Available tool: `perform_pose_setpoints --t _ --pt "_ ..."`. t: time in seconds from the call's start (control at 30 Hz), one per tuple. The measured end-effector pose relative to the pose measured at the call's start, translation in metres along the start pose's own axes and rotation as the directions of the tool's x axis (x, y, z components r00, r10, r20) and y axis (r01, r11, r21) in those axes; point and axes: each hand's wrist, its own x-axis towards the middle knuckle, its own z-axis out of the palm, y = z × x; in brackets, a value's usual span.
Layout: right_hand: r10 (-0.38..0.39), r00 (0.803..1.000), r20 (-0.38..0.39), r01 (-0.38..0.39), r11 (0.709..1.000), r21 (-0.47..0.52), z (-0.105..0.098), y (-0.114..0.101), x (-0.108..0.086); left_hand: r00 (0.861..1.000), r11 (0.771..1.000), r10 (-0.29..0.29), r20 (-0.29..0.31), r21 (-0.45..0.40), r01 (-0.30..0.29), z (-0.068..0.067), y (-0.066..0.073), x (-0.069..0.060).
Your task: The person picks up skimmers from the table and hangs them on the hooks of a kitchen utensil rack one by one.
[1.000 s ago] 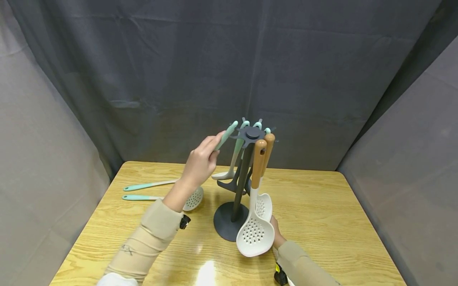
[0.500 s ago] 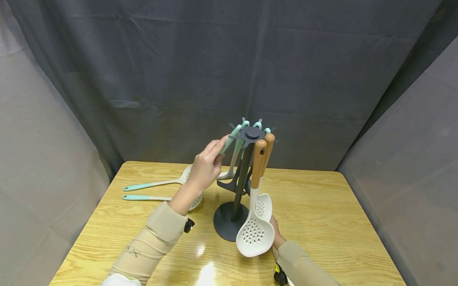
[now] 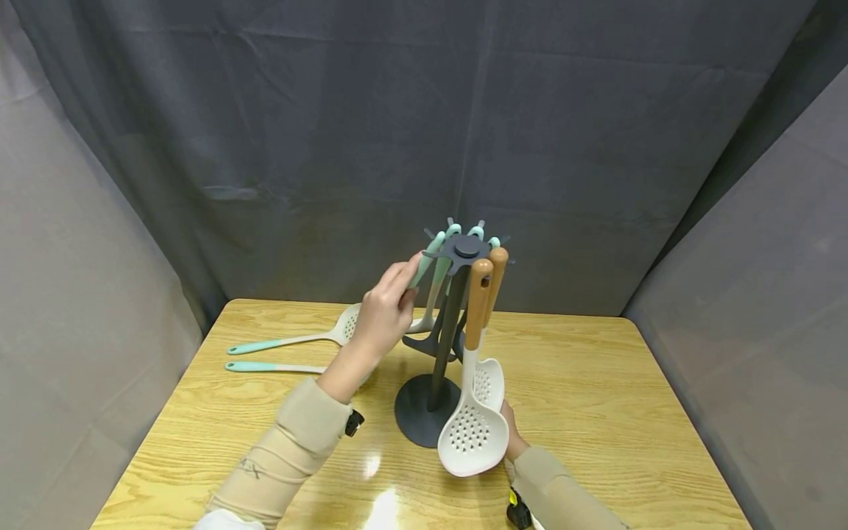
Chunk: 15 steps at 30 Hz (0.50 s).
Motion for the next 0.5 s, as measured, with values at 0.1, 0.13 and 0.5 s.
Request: perform_pose_setpoints --t 0.1,0.13,0.5 --pt "0.042 0.999 -0.019 -0.043 0.999 -0.024 0.005 -0.019 -0.003 1.000 1.000 0.000 -0.009 0.009 0.000 0.001 0.001 0.000" --pt "0.070 0.997 -0.022 -0.071 0.997 -0.039 0.006 -0.026 -0.004 1.000 1.000 -0.001 -0.011 0.011 0.001 0.001 0.001 0.000" --pt "0.000 1.000 -0.011 0.001 0.999 0.047 -0.012 0.049 0.004 1.000 1.000 -0.026 -0.007 -0.004 0.026 0.002 0.001 -0.002"
